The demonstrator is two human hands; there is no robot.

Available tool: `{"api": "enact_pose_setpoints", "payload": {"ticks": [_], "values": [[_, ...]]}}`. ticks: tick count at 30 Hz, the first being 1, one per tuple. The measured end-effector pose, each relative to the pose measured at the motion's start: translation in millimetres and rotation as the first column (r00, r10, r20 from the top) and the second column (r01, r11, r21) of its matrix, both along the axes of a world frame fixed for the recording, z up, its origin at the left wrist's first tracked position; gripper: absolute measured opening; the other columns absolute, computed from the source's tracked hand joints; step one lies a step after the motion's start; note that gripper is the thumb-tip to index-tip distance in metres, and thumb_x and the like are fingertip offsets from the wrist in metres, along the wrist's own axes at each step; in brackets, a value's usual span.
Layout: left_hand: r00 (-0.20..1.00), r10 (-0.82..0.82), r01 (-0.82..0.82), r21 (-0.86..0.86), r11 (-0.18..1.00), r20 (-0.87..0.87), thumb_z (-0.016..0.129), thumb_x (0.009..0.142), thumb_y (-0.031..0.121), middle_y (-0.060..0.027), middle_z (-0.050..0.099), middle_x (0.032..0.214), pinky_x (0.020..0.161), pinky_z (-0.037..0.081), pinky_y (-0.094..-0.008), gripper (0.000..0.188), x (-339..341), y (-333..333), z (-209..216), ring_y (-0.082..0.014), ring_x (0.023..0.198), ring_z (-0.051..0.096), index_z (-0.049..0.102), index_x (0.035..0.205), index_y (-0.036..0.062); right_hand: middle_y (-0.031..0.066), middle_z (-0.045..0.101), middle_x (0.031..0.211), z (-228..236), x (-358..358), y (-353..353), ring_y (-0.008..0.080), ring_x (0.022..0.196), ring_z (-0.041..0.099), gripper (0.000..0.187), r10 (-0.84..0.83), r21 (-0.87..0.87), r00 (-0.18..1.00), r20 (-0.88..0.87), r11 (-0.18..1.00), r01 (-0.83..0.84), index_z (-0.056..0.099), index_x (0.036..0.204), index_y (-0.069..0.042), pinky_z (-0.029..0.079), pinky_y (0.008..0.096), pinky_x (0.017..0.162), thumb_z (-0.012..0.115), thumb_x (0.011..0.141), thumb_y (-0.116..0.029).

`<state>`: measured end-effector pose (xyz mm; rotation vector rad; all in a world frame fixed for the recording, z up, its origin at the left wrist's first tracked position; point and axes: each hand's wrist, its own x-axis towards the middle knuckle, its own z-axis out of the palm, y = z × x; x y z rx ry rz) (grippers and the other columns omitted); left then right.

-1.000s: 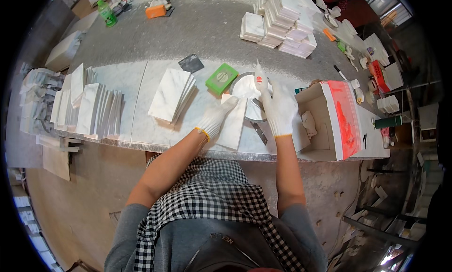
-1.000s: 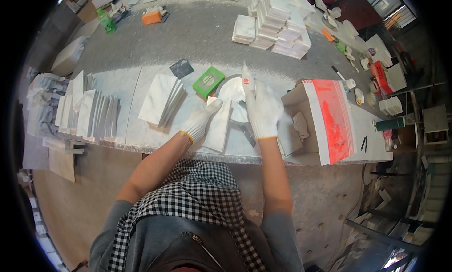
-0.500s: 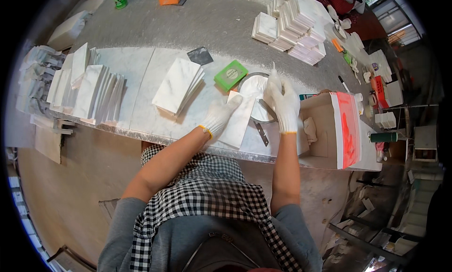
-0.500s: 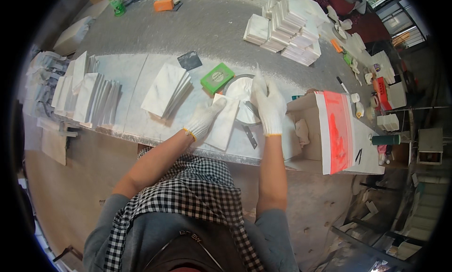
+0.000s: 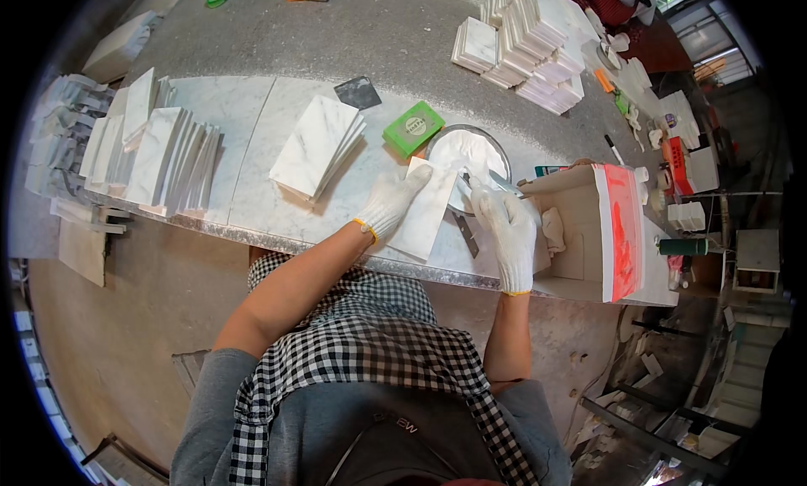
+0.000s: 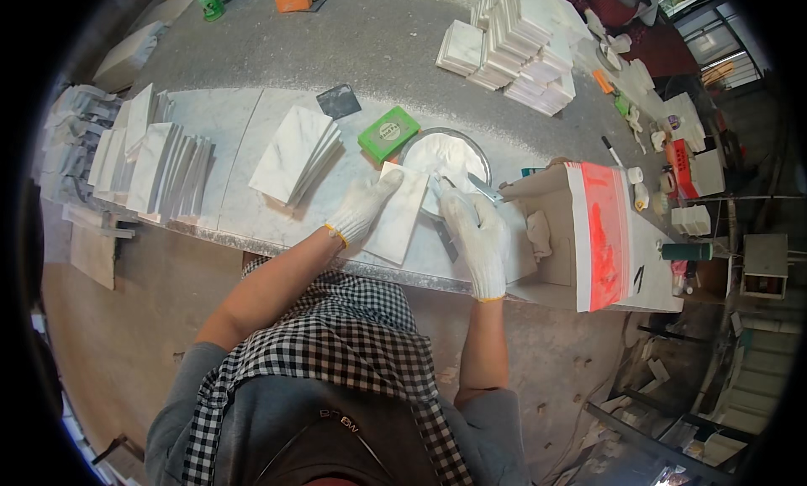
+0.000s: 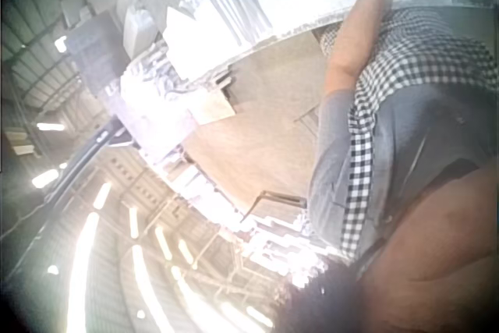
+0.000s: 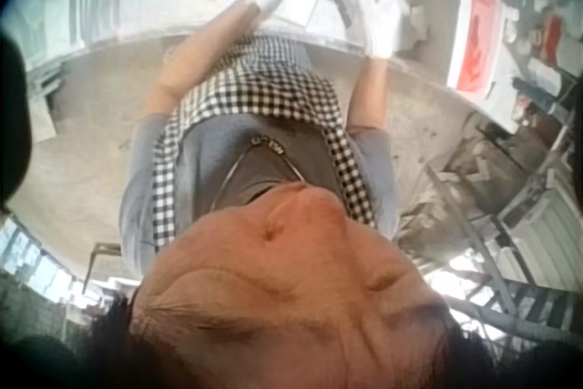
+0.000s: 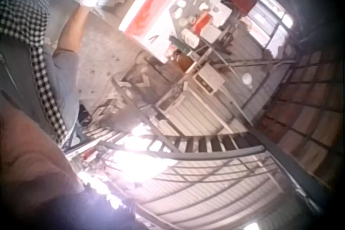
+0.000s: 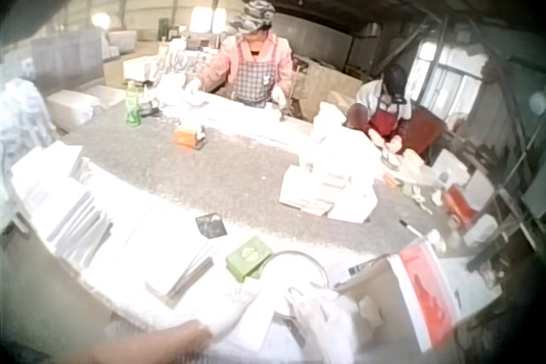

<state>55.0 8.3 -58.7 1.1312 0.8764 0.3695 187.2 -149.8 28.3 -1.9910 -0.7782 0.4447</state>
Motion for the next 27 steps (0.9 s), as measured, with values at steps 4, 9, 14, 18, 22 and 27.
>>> {"api": "enact_pose_setpoints", "payload": {"ticks": [4,9,14,18,22,27], "values": [[1.000,0.016,-0.015,-0.029,0.999,0.025,0.065,0.099,0.045,-0.0125,0.073,0.093,0.069,0.055,-0.0344,0.052,0.7,-0.5,-2.9,-0.0181,0.080,0.068,0.071,0.112,-0.0055,0.0032,0.064,0.076,5.2,-3.4,0.9,0.0104,0.071,0.055,0.036,-0.011,-0.022,1.000,-0.014,1.000,0.011,0.075,0.096,-0.003,0.045,0.0290,0.065,0.072,0.093,-0.039],[1.000,0.015,-0.015,-0.037,0.999,0.005,0.066,0.098,0.046,-0.0134,0.074,0.095,0.070,0.055,-0.0336,0.055,-0.2,0.8,-4.7,-0.0191,0.081,0.070,0.071,0.111,-0.0067,0.0027,0.064,0.076,9.4,-5.0,2.2,0.0100,0.071,0.055,0.036,-0.007,-0.056,0.999,-0.034,0.998,0.005,0.075,0.096,-0.003,0.045,0.0286,0.065,0.071,0.093,-0.039],[0.999,0.024,-0.023,-0.036,0.999,0.022,0.066,0.098,0.046,-0.0135,0.074,0.094,0.068,0.055,-0.0338,0.054,-0.8,-0.9,0.5,-0.0186,0.080,0.070,0.071,0.111,-0.0071,0.0027,0.063,0.076,1.9,-1.4,0.7,0.0104,0.071,0.054,0.036,0.000,-0.037,1.000,-0.006,0.999,0.000,0.075,0.096,-0.003,0.045,0.0289,0.065,0.072,0.092,-0.039],[1.000,0.021,-0.020,-0.051,0.998,0.015,0.066,0.098,0.045,-0.0132,0.073,0.094,0.068,0.055,-0.0340,0.053,-0.5,-0.3,3.0,-0.0182,0.079,0.069,0.071,0.110,-0.0070,0.0029,0.063,0.075,5.0,-3.1,2.5,0.0106,0.071,0.054,0.035,-0.011,-0.064,1.000,-0.003,0.998,0.011,0.074,0.095,-0.003,0.045,0.0289,0.065,0.072,0.092,-0.039],[0.999,0.015,-0.017,-0.074,0.997,-0.028,0.065,0.099,0.044,-0.0127,0.073,0.094,0.068,0.055,-0.0337,0.052,-0.2,0.4,4.2,-0.0176,0.080,0.069,0.071,0.110,-0.0068,0.0032,0.063,0.075,6.1,-2.7,2.6,0.0107,0.071,0.054,0.036,-0.005,-0.069,1.000,0.006,0.998,0.005,0.073,0.092,-0.003,0.045,0.0293,0.065,0.072,0.092,-0.038],[0.999,-0.006,0.002,-0.088,0.996,-0.044,0.065,0.099,0.044,-0.0127,0.073,0.096,0.068,0.055,-0.0336,0.052,-2.4,0.1,14.1,-0.0176,0.080,0.069,0.070,0.112,-0.0069,0.0030,0.062,0.074,5.1,-1.3,2.2,0.0104,0.070,0.053,0.035,0.011,-0.043,1.000,0.009,0.999,-0.011,0.072,0.091,-0.002,0.044,0.0295,0.065,0.072,0.093,-0.037]]}}
